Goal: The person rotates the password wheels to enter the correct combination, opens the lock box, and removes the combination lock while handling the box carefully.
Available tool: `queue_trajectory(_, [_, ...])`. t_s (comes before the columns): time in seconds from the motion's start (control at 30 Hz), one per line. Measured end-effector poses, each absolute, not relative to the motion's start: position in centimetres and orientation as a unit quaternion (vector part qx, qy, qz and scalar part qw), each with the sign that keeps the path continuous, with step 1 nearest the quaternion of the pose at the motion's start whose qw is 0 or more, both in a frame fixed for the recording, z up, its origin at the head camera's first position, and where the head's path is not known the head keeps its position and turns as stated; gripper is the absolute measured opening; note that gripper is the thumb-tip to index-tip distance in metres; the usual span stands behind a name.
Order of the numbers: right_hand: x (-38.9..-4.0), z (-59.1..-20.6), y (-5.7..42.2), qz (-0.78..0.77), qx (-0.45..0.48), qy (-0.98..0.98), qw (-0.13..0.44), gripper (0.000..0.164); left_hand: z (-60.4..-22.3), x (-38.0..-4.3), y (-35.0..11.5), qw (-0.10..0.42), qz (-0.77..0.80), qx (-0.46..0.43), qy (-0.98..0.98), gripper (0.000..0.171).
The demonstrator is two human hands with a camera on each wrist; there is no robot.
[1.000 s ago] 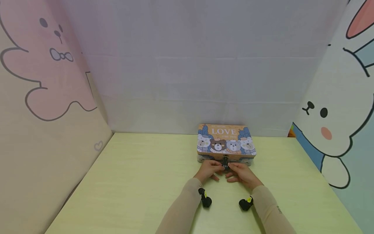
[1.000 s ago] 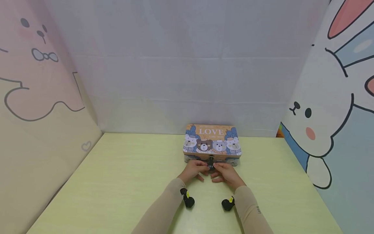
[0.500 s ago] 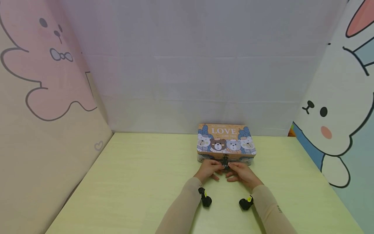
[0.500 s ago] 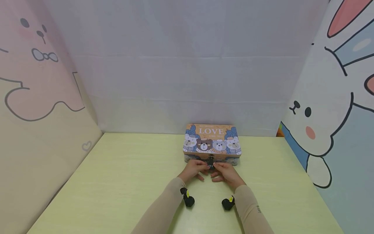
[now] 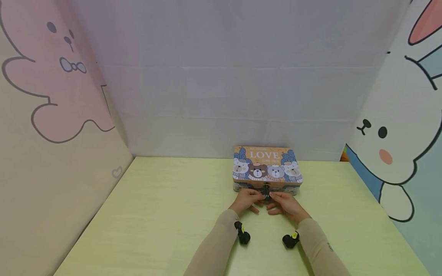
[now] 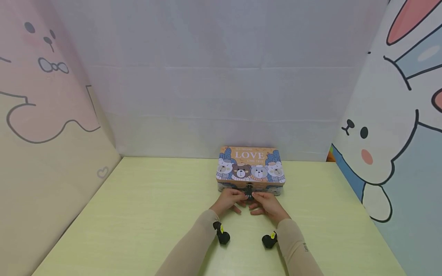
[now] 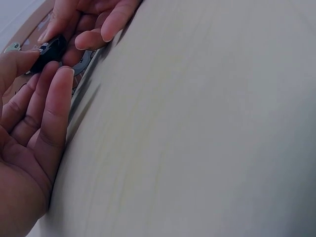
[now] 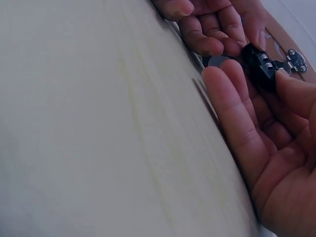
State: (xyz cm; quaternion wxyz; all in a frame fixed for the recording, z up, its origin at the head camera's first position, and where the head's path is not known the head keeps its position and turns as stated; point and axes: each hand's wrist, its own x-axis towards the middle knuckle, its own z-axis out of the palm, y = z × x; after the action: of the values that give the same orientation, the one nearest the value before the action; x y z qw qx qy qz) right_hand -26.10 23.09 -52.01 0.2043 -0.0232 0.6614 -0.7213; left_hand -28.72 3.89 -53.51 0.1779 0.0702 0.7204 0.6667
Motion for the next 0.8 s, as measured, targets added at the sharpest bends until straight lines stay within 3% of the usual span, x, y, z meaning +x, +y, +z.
queue_trajectory(0.8, [-26.06,-52.09,22.92,-0.728,-0.023,0.655,0.202,0.032,-53.26,-28.62,4.0,0.182,0.664,0.059,0.723,0.02])
